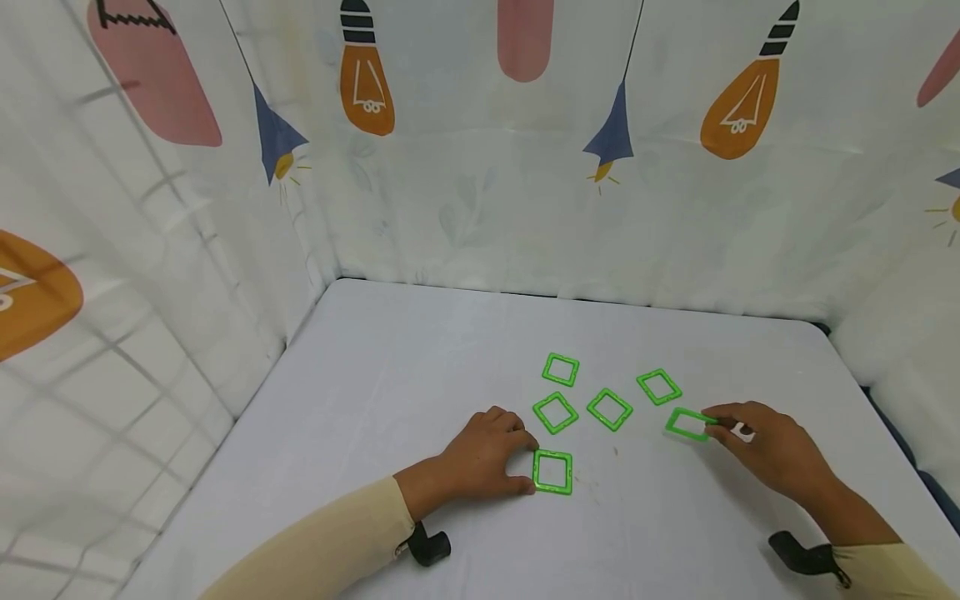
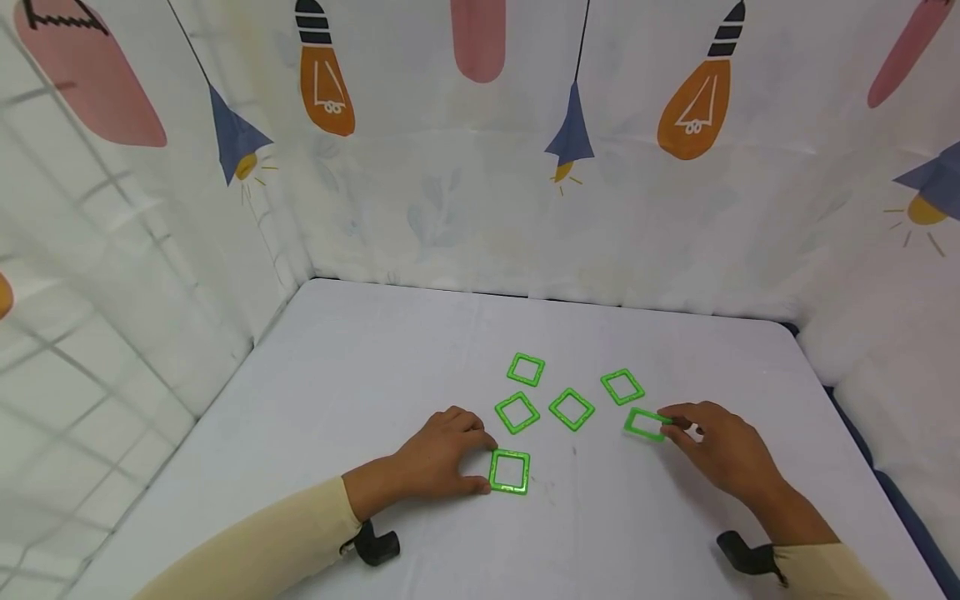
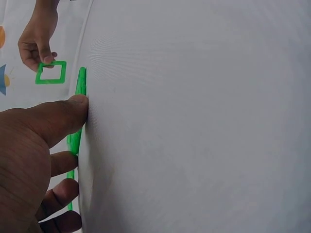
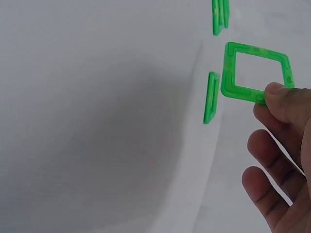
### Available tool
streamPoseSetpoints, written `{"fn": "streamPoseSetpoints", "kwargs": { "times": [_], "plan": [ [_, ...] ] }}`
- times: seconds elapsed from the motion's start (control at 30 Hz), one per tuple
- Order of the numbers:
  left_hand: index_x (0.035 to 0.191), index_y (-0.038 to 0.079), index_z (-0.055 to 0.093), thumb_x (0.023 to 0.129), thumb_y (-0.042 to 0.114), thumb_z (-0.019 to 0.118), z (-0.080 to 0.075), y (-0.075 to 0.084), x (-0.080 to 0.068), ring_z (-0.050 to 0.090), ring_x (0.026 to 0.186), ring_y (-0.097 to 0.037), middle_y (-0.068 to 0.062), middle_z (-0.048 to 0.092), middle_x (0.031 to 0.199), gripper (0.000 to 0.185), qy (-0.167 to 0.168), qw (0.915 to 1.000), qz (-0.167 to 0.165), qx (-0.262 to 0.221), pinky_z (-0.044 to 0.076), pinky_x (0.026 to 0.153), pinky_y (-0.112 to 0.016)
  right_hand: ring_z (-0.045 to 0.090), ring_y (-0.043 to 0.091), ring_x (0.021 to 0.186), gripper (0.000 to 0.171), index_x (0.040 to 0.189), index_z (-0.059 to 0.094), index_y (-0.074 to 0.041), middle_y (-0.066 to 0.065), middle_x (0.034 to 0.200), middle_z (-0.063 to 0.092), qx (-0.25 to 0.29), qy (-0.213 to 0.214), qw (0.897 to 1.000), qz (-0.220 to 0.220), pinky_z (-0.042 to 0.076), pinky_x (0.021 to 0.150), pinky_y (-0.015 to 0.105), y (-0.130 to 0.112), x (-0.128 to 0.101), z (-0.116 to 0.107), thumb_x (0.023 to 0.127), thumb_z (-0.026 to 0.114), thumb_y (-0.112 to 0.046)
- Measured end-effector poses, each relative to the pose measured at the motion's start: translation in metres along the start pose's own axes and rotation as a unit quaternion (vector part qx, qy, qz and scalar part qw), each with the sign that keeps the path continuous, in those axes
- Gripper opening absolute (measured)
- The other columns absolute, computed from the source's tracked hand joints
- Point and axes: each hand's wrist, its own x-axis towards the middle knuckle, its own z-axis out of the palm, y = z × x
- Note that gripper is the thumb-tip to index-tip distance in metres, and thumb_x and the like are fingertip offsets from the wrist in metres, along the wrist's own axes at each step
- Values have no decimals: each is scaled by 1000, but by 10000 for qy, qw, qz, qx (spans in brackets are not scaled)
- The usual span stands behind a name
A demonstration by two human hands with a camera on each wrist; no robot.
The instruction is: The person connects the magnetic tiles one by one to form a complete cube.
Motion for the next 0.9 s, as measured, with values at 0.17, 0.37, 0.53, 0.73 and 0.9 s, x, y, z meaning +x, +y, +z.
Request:
{"fn": "streamPoseSetpoints", "kwargs": {
  "times": [0.17, 0.37, 0.53, 0.73, 0.9],
  "plan": [
    [127, 27, 70, 85, 57, 78, 0, 0, 0, 48, 119, -14, 9, 57, 119, 51, -5, 10000, -3, 8, 39, 102, -38, 65, 28, 89, 30, 117, 76, -13, -2, 98, 72, 5, 11, 10000, -52, 48, 63, 36, -6, 2, 1, 88, 81, -17],
    [126, 27, 70, 85, 57, 78, -1, 0, 0, 48, 119, -15, 8, 57, 118, 51, 14, 10000, 0, 0, 39, 103, -39, 66, 30, 89, 30, 115, 76, -15, -2, 99, 72, 51, 74, 9999, -144, 49, 64, 38, -15, 5, 1, 87, 82, -14],
    [126, 27, 69, 85, 57, 78, -1, -1, -1, 48, 119, -15, 8, 57, 118, 51, 45, 10000, 7, 5, 39, 102, -38, 67, 26, 86, 30, 113, 77, -15, -4, 96, 72, -27, 167, 9995, -284, 50, 64, 37, -19, 7, 3, 84, 84, -13],
    [125, 27, 70, 85, 57, 78, -1, 0, -2, 48, 119, -15, 8, 57, 117, 52, 51, 10000, 9, 31, 40, 102, -39, 66, 24, 83, 29, 110, 77, -16, -6, 91, 69, -111, 276, 9987, -422, 50, 62, 34, -25, 9, 6, 82, 86, -12],
    [124, 26, 70, 85, 57, 79, -3, 0, -2, 48, 120, -15, 8, 57, 118, 51, 38, 10000, -6, 27, 40, 102, -39, 66, 26, 83, 28, 109, 77, -16, -5, 92, 68, -72, 192, 9992, -341, 49, 61, 33, -32, 11, 7, 83, 85, -14]
  ]
}}
